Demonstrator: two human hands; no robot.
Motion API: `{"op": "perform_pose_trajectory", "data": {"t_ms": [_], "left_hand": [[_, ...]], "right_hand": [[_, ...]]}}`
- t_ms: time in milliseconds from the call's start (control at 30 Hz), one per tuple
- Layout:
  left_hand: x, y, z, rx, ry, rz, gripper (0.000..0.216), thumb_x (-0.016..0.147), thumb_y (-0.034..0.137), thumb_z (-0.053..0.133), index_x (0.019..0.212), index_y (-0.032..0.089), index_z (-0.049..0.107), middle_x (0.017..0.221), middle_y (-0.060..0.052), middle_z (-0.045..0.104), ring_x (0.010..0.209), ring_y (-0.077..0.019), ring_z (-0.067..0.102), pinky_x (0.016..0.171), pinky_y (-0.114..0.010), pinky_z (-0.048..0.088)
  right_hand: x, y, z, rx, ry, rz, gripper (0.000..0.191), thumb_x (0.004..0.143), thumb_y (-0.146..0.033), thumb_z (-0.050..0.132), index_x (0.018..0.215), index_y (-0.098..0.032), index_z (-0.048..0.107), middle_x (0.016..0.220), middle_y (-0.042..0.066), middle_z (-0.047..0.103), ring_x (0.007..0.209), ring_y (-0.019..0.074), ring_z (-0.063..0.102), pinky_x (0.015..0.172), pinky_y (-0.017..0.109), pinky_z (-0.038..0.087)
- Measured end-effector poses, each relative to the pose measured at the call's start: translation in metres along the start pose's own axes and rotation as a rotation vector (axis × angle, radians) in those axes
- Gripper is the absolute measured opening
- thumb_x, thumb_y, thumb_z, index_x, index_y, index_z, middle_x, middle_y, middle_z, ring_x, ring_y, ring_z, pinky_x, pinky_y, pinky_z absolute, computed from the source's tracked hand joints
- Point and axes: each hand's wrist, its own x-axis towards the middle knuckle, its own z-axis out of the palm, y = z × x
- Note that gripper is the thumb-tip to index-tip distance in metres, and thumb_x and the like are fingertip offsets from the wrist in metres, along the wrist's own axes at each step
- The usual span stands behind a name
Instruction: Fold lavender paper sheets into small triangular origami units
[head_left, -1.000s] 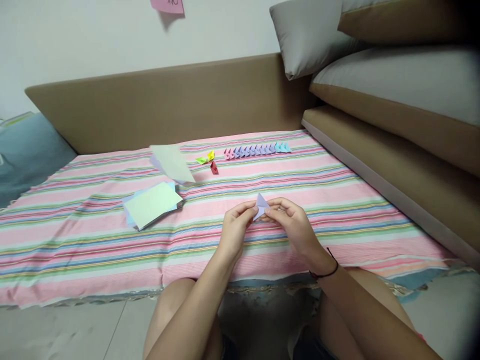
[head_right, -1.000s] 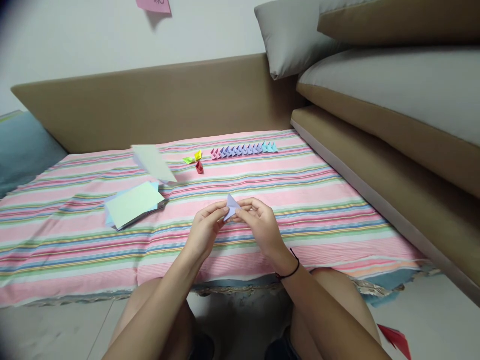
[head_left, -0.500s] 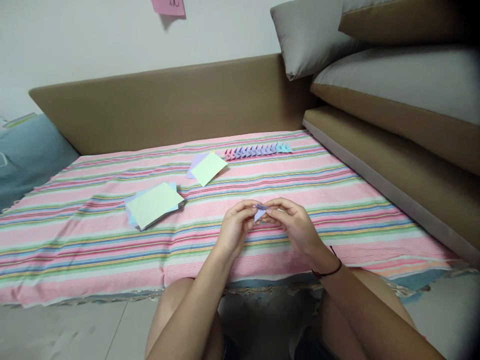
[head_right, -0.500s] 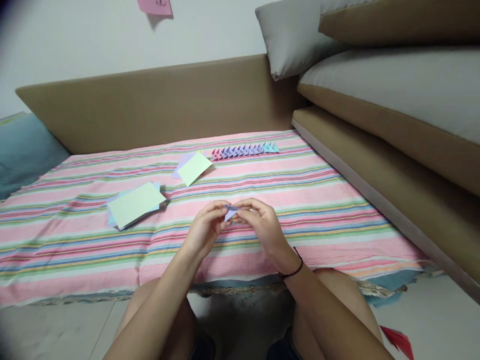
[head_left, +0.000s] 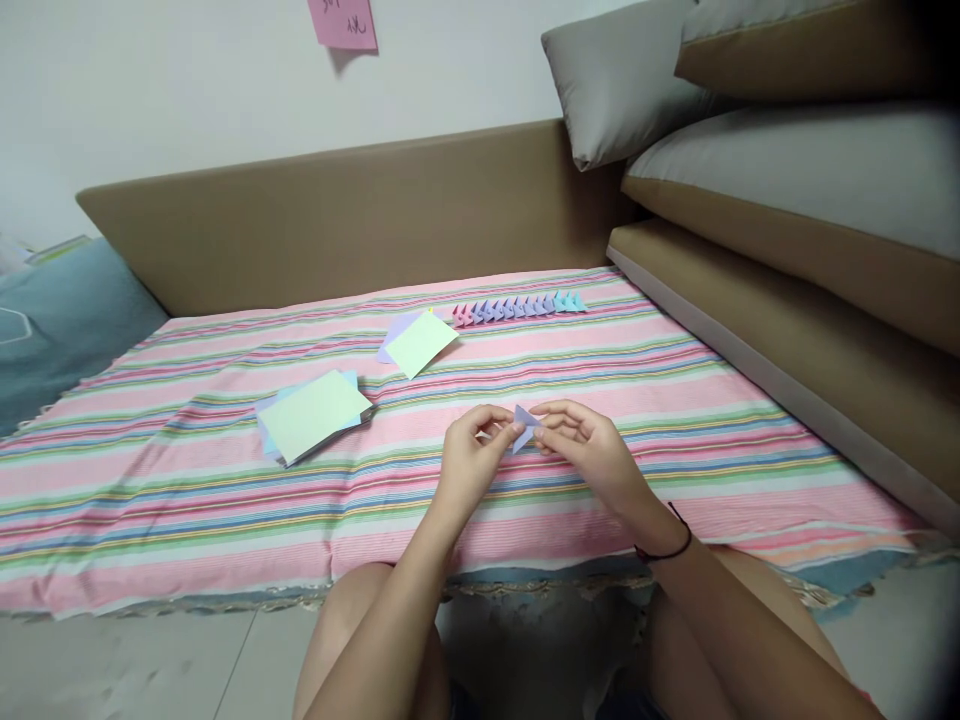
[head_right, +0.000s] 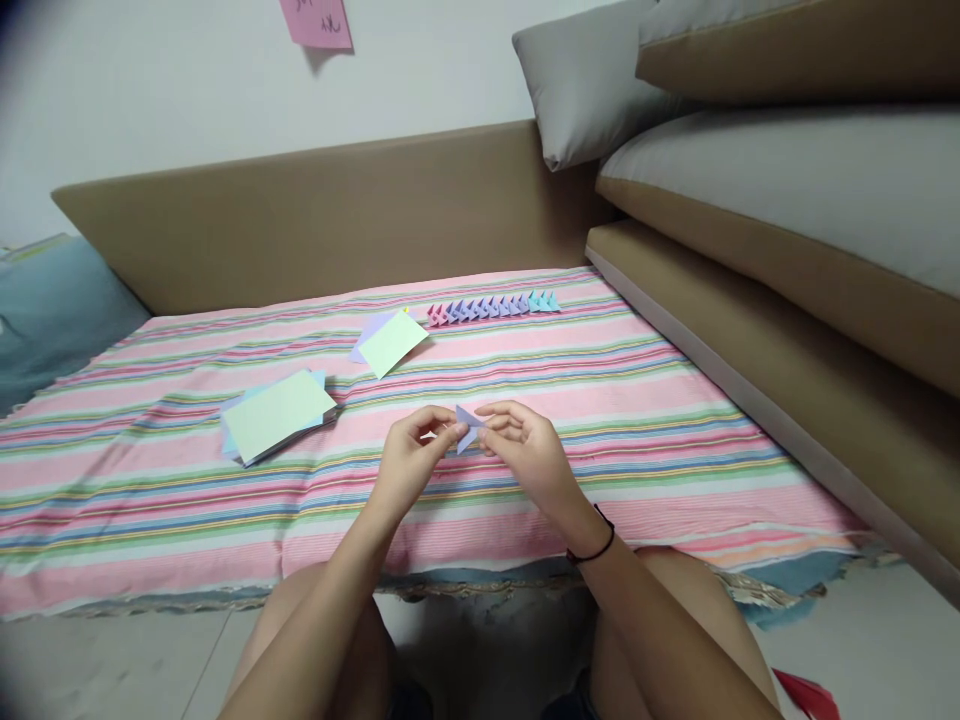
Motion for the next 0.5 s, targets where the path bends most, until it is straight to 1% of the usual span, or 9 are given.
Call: {"op": "perform_pose_trajectory", "data": {"t_ms": [67,133,267,367,433,500], "left_hand": [[0.0,-0.003,-0.001,0.138,0.045,0.063,0.009,0.074,0.024,0.064,0.072,0.016,0.064,0.075,-0.002,0.063,0.063,-0.0113,0.05,0.061,-0.024,0.04],[0.001,-0.006,0.0,0.227,0.044,0.077,0.007,0.076,0.022,0.06,0.074,0.016,0.063,0.077,-0.002,0.062,0.066,-0.0118,0.052,0.062,-0.023,0.04],[0.001,-0.01,0.0,0.336,-0.044,-0.008,0.009,0.078,0.022,0.056,0.077,0.015,0.061,0.073,-0.002,0.063,0.067,-0.0124,0.055,0.06,-0.022,0.042],[0.003,-0.01,-0.006,0.399,-0.078,-0.036,0.015,0.08,0.027,0.056,0.075,0.015,0.062,0.07,-0.002,0.065,0.067,-0.0135,0.059,0.062,-0.022,0.045],[0.008,-0.011,-0.015,0.486,-0.046,-0.044,0.023,0.084,0.033,0.051,0.076,0.015,0.064,0.074,-0.003,0.067,0.072,-0.0146,0.062,0.067,-0.023,0.047],[0.021,-0.015,-0.028,0.619,0.059,-0.063,0.026,0.088,0.034,0.047,0.083,0.014,0.063,0.085,-0.007,0.068,0.082,-0.0167,0.063,0.075,-0.026,0.048]], "right_hand": [[0.001,0.003,0.0,0.006,-0.031,0.051,0.029,0.065,-0.036,0.077,0.084,-0.018,0.066,0.069,0.0,0.067,0.065,0.0154,0.066,0.067,0.029,0.054],[0.001,0.006,0.001,0.016,-0.05,0.086,0.03,0.065,-0.04,0.077,0.08,-0.018,0.066,0.07,0.002,0.07,0.067,0.0174,0.068,0.072,0.032,0.056],[0.001,0.01,0.003,0.016,-0.027,0.11,0.034,0.059,-0.045,0.08,0.075,-0.018,0.068,0.071,0.003,0.072,0.067,0.0198,0.069,0.076,0.034,0.056],[0.002,0.014,0.003,0.016,-0.001,0.144,0.037,0.056,-0.047,0.081,0.074,-0.017,0.069,0.07,0.004,0.072,0.067,0.0211,0.069,0.075,0.035,0.057],[0.004,0.017,0.003,0.012,0.044,0.135,0.038,0.058,-0.048,0.079,0.076,-0.016,0.069,0.072,0.005,0.073,0.068,0.0206,0.069,0.073,0.033,0.057],[0.008,0.019,0.003,0.011,0.099,0.135,0.039,0.057,-0.048,0.08,0.076,-0.015,0.068,0.069,0.006,0.073,0.068,0.0201,0.069,0.072,0.031,0.056]]}}
